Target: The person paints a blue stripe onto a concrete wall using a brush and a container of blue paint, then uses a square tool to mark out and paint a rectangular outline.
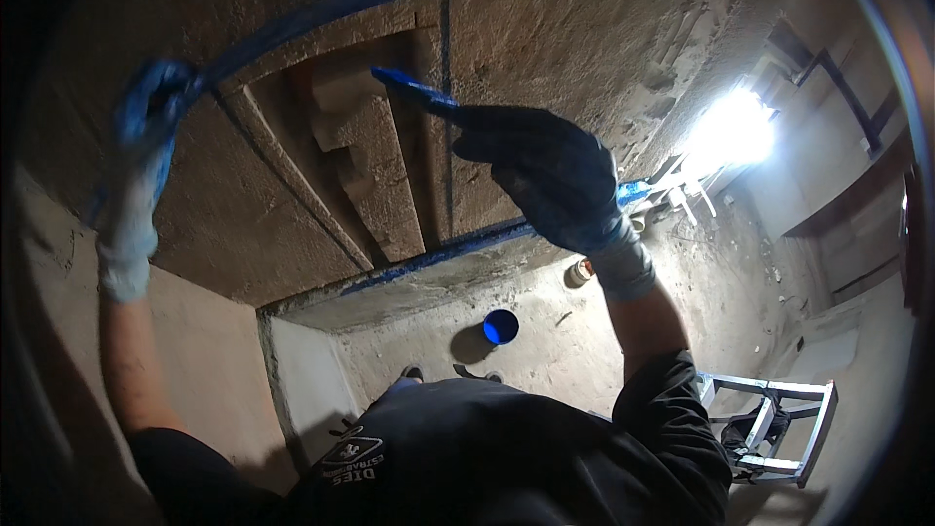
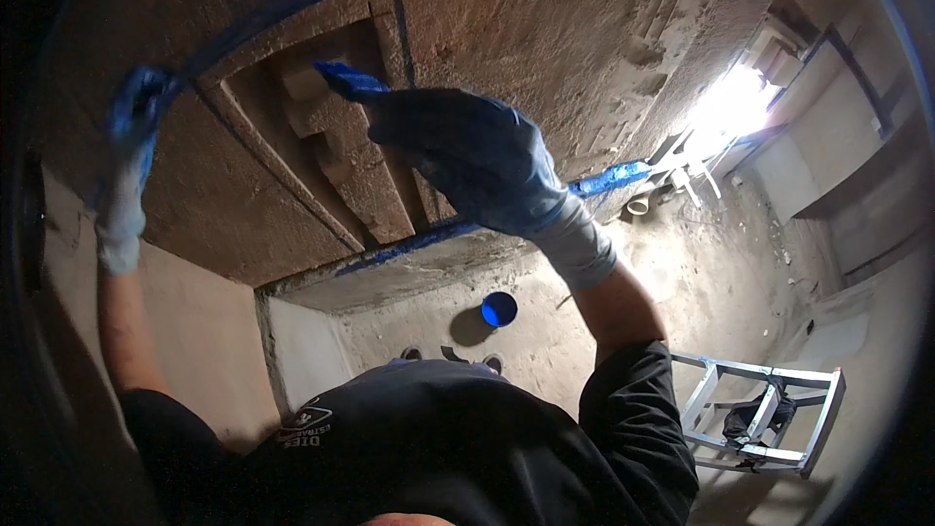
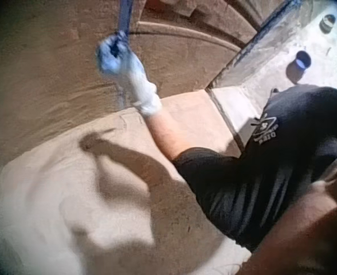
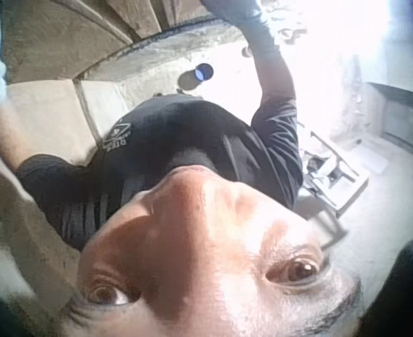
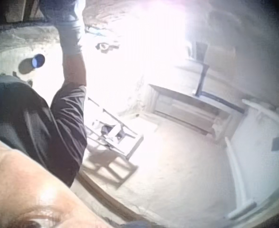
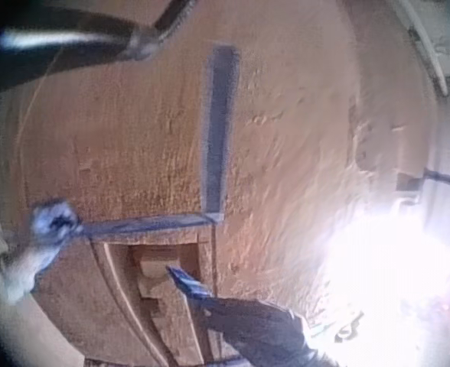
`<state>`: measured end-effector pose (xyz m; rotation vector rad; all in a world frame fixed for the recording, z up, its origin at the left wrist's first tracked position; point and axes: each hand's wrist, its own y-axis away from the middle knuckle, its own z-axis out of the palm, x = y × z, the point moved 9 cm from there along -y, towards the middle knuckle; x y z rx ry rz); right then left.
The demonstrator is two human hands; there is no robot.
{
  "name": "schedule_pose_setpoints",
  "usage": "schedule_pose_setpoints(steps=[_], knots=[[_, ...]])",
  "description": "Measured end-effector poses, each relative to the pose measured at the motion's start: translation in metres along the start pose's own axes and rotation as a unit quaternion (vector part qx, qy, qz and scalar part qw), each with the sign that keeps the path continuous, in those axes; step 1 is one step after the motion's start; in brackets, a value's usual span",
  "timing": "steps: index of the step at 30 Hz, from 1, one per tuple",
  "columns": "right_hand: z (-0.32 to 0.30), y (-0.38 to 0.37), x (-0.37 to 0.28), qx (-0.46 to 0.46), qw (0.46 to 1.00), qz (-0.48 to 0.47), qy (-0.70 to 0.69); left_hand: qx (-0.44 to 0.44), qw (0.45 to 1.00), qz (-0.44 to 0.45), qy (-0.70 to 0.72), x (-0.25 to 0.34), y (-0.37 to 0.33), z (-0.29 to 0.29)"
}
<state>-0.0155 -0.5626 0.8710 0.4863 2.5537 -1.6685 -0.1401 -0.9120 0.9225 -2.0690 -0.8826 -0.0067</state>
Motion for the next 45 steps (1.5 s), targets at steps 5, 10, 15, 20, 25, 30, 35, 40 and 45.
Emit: schedule_pose_setpoints(steps=[5, 10, 15, 20, 25, 30, 35, 40, 45], knots=[[0.000, 0.004, -0.001, 0.117, 0.989, 0.080, -0.054, 0.183, 0.968, -0.136, -0.105, 0.004, 0.115, -0.029], [0.027, -0.016, 0.014, 0.159, 0.974, 0.118, -0.110, 0.282, 0.922, -0.230, 0.130, 0.001, 0.208, 0.032], [0.084, -0.061, 0.017, 0.133, 0.975, 0.118, -0.134, 0.280, 0.941, -0.186, 0.045, -0.023, 0.281, 0.052], [0.117, -0.087, 0.033, 0.114, 0.977, 0.150, -0.097, 0.335, 0.878, -0.207, 0.273, -0.049, 0.316, 0.081], [0.133, -0.103, 0.040, 0.095, 0.985, 0.101, -0.103, 0.292, 0.881, -0.267, 0.260, -0.064, 0.337, 0.108], [0.141, -0.113, 0.035, 0.083, 0.989, 0.090, -0.086, 0.276, 0.866, -0.284, 0.305, -0.068, 0.344, 0.126], [0.142, -0.109, 0.048, 0.095, 0.984, 0.142, -0.050, 0.257, 0.917, -0.239, 0.188, -0.047, 0.325, 0.113], [0.138, -0.110, 0.039, 0.112, 0.986, 0.115, -0.036, 0.276, 0.918, -0.227, 0.170, -0.046, 0.328, 0.112], [0.144, -0.109, 0.038, 0.093, 0.991, 0.094, -0.028, 0.260, 0.911, -0.255, 0.194, -0.054, 0.335, 0.125]])
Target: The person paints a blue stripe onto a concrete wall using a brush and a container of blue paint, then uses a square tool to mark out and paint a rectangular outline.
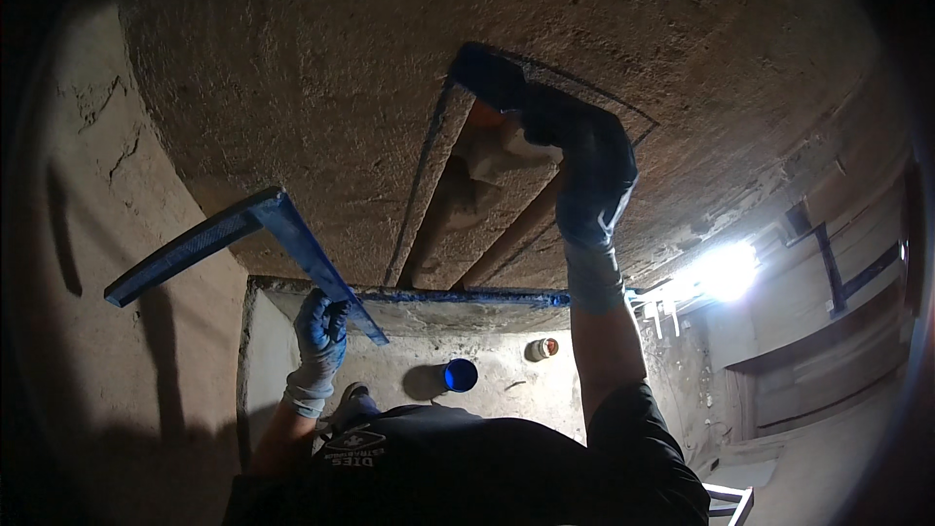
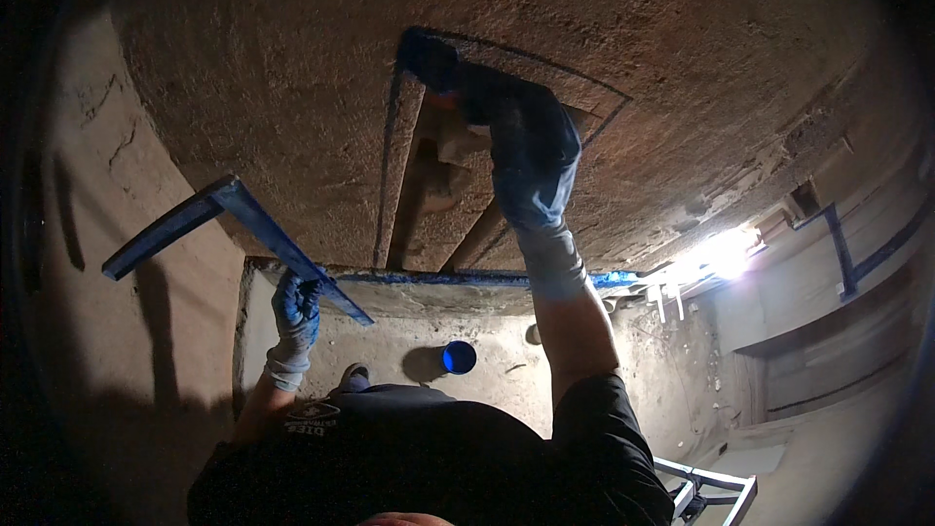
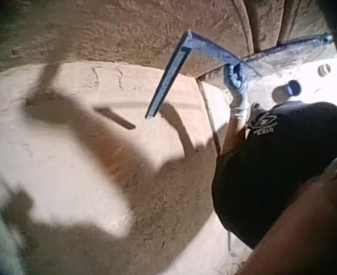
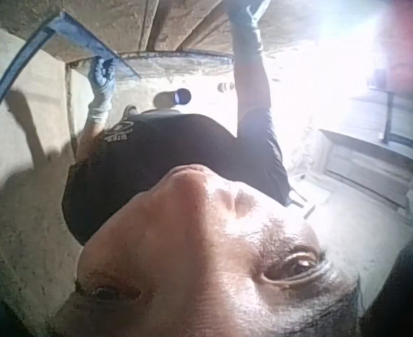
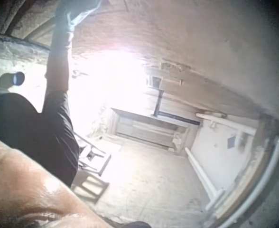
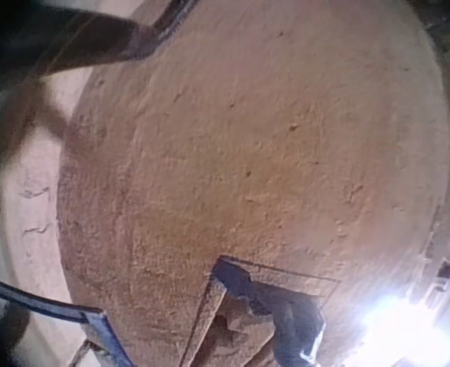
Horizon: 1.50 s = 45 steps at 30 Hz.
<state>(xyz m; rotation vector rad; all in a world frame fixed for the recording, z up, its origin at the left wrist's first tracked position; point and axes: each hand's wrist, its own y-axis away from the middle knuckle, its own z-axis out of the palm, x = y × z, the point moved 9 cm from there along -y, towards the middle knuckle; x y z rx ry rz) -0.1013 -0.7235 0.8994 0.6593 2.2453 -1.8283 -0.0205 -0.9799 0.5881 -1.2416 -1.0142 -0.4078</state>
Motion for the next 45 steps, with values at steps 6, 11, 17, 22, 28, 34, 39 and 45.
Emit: schedule_pose_setpoints(steps=[6, 11, 17, 22, 28, 34, 39, 45], knots=[[0.000, 0.005, -0.003, 0.026, 0.999, -0.031, 0.019, 0.004, 0.999, 0.041, -0.032, -0.001, 0.008, -0.008], [0.004, 0.007, -0.007, 0.031, 0.994, -0.058, 0.083, 0.005, 0.998, 0.049, -0.041, 0.015, 0.001, -0.003], [0.006, 0.013, -0.007, 0.039, 0.995, -0.067, 0.065, -0.013, 0.999, 0.015, -0.033, 0.012, 0.003, -0.002], [0.009, 0.023, -0.002, 0.029, 0.996, -0.031, 0.075, -0.011, 0.999, 0.028, -0.041, 0.011, 0.003, -0.002], [0.012, 0.022, -0.012, 0.018, 0.992, -0.093, 0.078, -0.008, 0.999, 0.036, -0.032, 0.011, 0.007, -0.002], [0.012, 0.031, -0.007, 0.029, 0.995, -0.087, 0.031, -0.021, 0.996, 0.076, -0.046, 0.012, 0.012, 0.001], [0.021, 0.058, 0.007, -0.051, 0.984, -0.044, 0.167, -0.001, 0.994, 0.087, -0.068, 0.016, 0.013, 0.003], [0.017, 0.045, -0.011, 0.020, 0.993, -0.095, 0.071, 0.000, 0.989, 0.122, -0.080, 0.012, 0.022, -0.001]])
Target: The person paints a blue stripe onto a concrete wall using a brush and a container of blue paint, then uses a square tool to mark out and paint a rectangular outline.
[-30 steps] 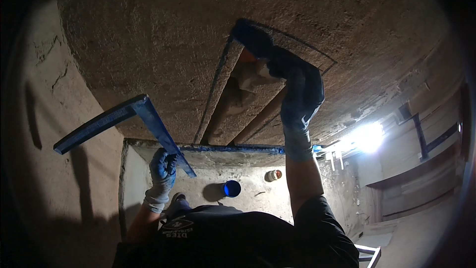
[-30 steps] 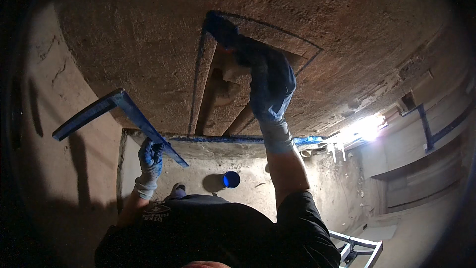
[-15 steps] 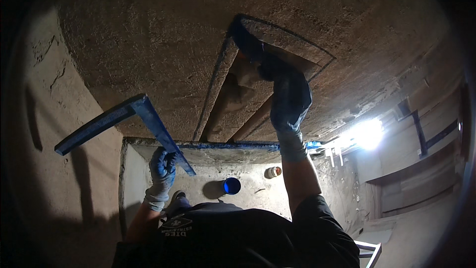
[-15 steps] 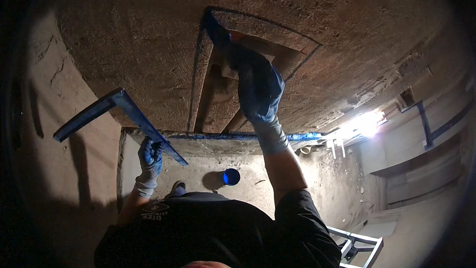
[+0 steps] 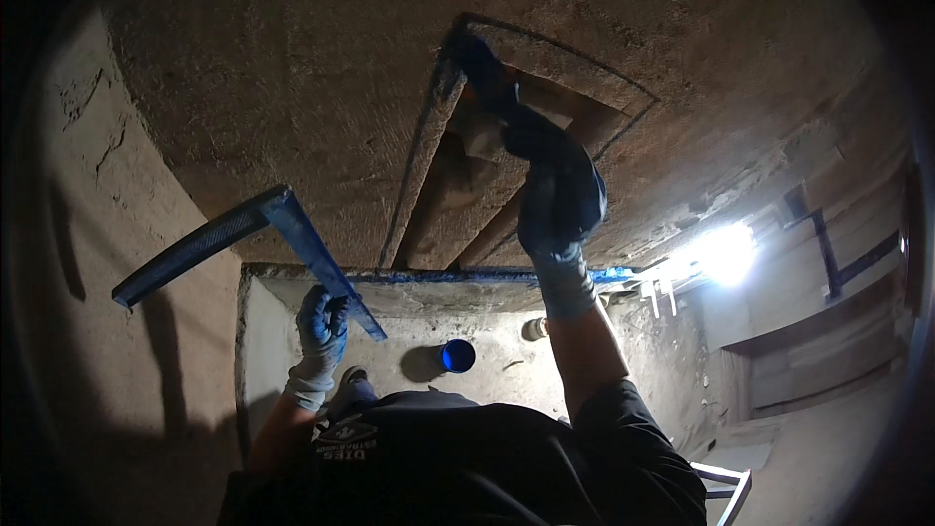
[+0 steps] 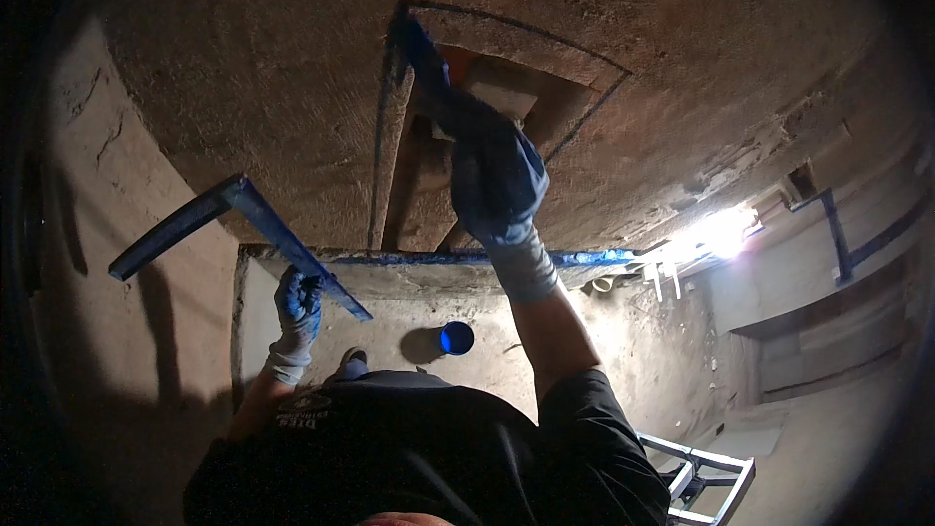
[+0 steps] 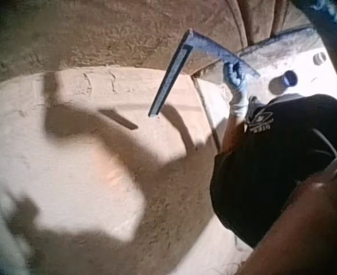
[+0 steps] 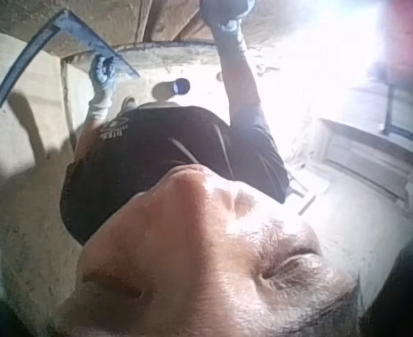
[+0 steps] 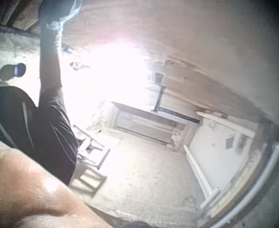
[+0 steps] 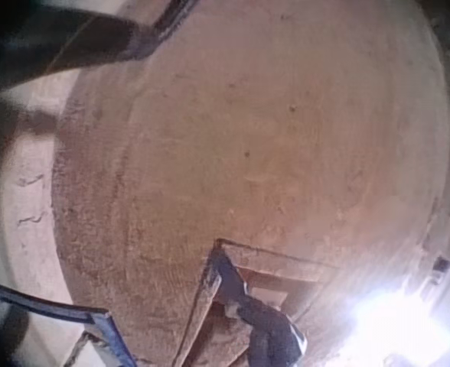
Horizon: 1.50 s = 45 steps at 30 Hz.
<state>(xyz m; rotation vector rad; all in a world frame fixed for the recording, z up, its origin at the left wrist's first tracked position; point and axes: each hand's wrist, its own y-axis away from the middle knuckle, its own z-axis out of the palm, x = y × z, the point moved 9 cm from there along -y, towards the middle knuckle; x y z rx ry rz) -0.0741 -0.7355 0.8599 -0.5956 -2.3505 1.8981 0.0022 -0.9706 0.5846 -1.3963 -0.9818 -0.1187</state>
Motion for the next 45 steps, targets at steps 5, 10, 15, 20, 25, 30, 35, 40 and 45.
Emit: schedule_pose_setpoints(steps=[5, 10, 15, 20, 25, 30, 35, 40, 45], knots=[[0.014, 0.037, 0.012, -0.085, 0.993, 0.057, 0.063, -0.113, 0.980, -0.149, 0.065, -0.020, 0.011, 0.017], [0.016, 0.018, -0.001, -0.055, 0.997, 0.001, 0.055, -0.087, 0.993, -0.065, 0.045, 0.029, -0.014, 0.016], [0.017, 0.035, 0.005, -0.062, 0.996, 0.019, 0.064, -0.001, 0.950, -0.206, 0.235, 0.010, 0.004, 0.016], [0.017, 0.014, 0.004, -0.023, 1.000, 0.004, -0.018, -0.032, 0.951, -0.144, 0.273, 0.023, -0.012, 0.019], [0.013, 0.039, 0.007, -0.049, 0.995, 0.054, 0.061, -0.005, 0.937, -0.228, 0.265, 0.032, -0.015, 0.018], [0.008, 0.023, 0.002, -0.025, 0.998, 0.002, 0.062, -0.014, 0.932, -0.265, 0.248, 0.022, -0.005, 0.013], [0.004, 0.039, 0.006, -0.012, 0.999, 0.026, 0.037, -0.004, 0.940, -0.249, 0.233, 0.023, -0.005, 0.015], [0.011, 0.044, 0.024, -0.094, 0.984, 0.111, 0.100, -0.007, 0.931, -0.254, 0.263, 0.012, 0.003, 0.020], [-0.003, 0.002, -0.029, -0.119, 0.985, -0.082, 0.098, 0.008, 0.909, -0.304, 0.286, 0.014, 0.005, 0.023]])
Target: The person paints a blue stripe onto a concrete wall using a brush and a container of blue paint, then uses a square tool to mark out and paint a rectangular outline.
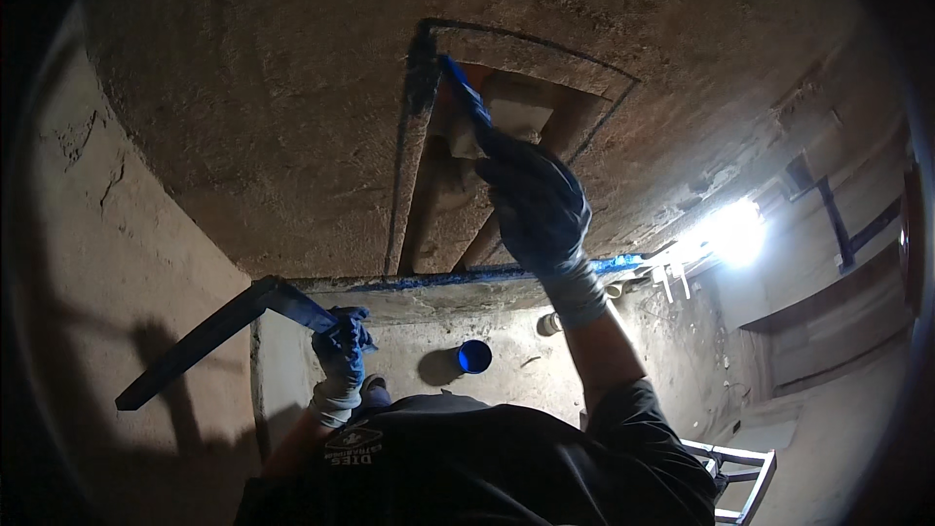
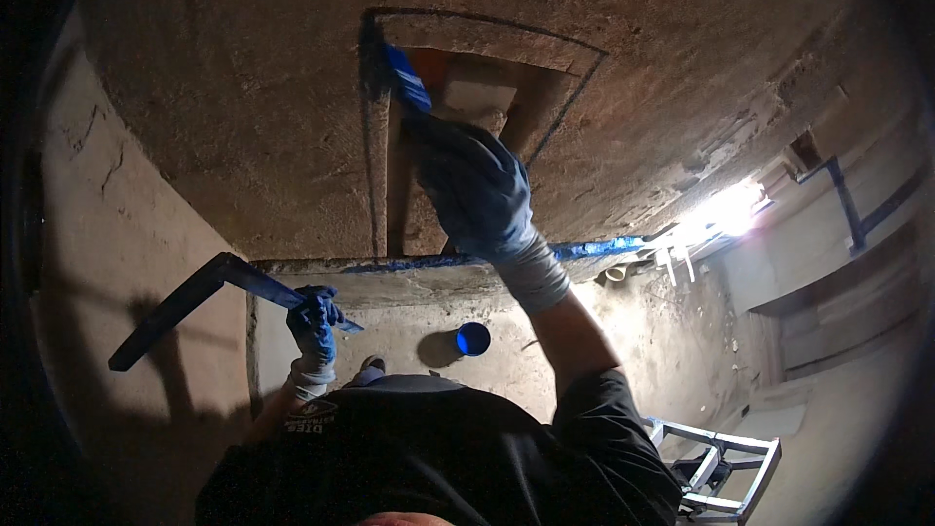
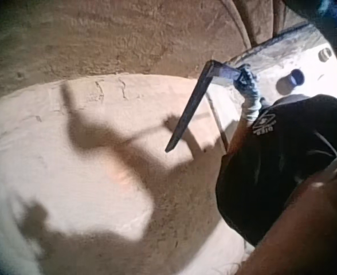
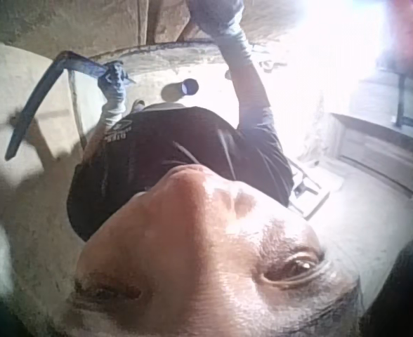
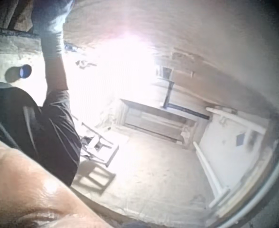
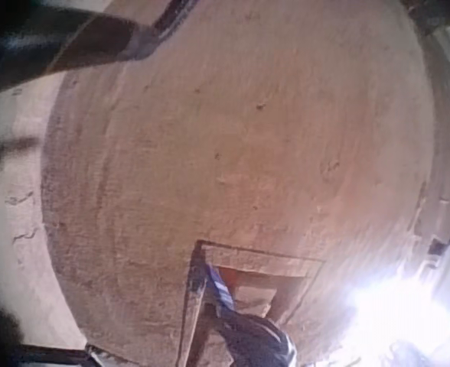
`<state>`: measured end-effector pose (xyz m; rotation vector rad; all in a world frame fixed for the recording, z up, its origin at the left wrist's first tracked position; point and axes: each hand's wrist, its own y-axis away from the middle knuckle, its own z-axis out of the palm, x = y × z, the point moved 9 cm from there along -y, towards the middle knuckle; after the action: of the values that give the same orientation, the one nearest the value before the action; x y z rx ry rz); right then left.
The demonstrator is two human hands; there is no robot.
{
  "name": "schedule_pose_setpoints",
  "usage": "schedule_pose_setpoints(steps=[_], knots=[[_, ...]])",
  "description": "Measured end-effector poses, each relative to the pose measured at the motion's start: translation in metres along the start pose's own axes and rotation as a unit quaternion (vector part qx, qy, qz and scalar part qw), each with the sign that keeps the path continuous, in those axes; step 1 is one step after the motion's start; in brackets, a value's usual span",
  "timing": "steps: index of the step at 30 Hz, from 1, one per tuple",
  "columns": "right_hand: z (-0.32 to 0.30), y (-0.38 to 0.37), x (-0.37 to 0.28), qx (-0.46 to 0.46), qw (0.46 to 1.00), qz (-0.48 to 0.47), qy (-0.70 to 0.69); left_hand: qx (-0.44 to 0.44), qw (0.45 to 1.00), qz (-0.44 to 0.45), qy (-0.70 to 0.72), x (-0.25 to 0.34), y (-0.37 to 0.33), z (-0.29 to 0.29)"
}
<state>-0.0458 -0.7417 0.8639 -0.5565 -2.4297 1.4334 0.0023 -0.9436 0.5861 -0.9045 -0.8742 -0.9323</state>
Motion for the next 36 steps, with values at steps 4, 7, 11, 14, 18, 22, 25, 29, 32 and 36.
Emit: schedule_pose_setpoints(steps=[4, 7, 11, 14, 18, 22, 25, 29, 32, 36], knots=[[0.008, -0.026, -0.009, -0.097, 0.989, -0.067, 0.094, -0.003, 1.000, -0.012, -0.001, -0.006, 0.000, 0.001], [0.010, -0.035, -0.015, -0.128, 0.984, -0.080, 0.091, -0.016, 0.999, -0.037, 0.031, -0.011, -0.001, 0.007], [0.016, -0.035, -0.016, -0.125, 0.986, -0.075, 0.085, -0.017, 1.000, -0.015, -0.009, -0.005, -0.002, 0.007], [0.015, -0.035, -0.009, -0.126, 0.985, -0.051, 0.107, -0.028, 0.999, -0.021, 0.000, -0.010, -0.003, 0.010], [0.010, -0.023, 0.023, -0.171, 0.961, 0.002, 0.219, -0.035, 0.999, -0.033, 0.006, -0.016, -0.005, 0.015], [-0.032, -0.006, 0.038, -0.095, 0.981, 0.081, 0.146, -0.035, 0.999, -0.026, -0.001, -0.018, -0.003, 0.005], [-0.043, -0.008, 0.027, -0.058, 0.982, 0.063, 0.170, -0.029, 0.999, -0.014, -0.004, -0.018, -0.003, 0.005], [-0.005, -0.014, 0.019, -0.108, 0.976, 0.012, 0.190, -0.032, 0.999, -0.020, 0.001, -0.024, 0.000, 0.002], [0.019, -0.018, 0.009, -0.136, 0.977, 0.059, 0.155, -0.021, 0.998, -0.051, 0.004, -0.026, -0.001, 0.005], [0.025, -0.023, -0.008, -0.097, 0.991, 0.037, 0.087, -0.025, 0.999, -0.023, 0.004, -0.020, -0.003, 0.005]])
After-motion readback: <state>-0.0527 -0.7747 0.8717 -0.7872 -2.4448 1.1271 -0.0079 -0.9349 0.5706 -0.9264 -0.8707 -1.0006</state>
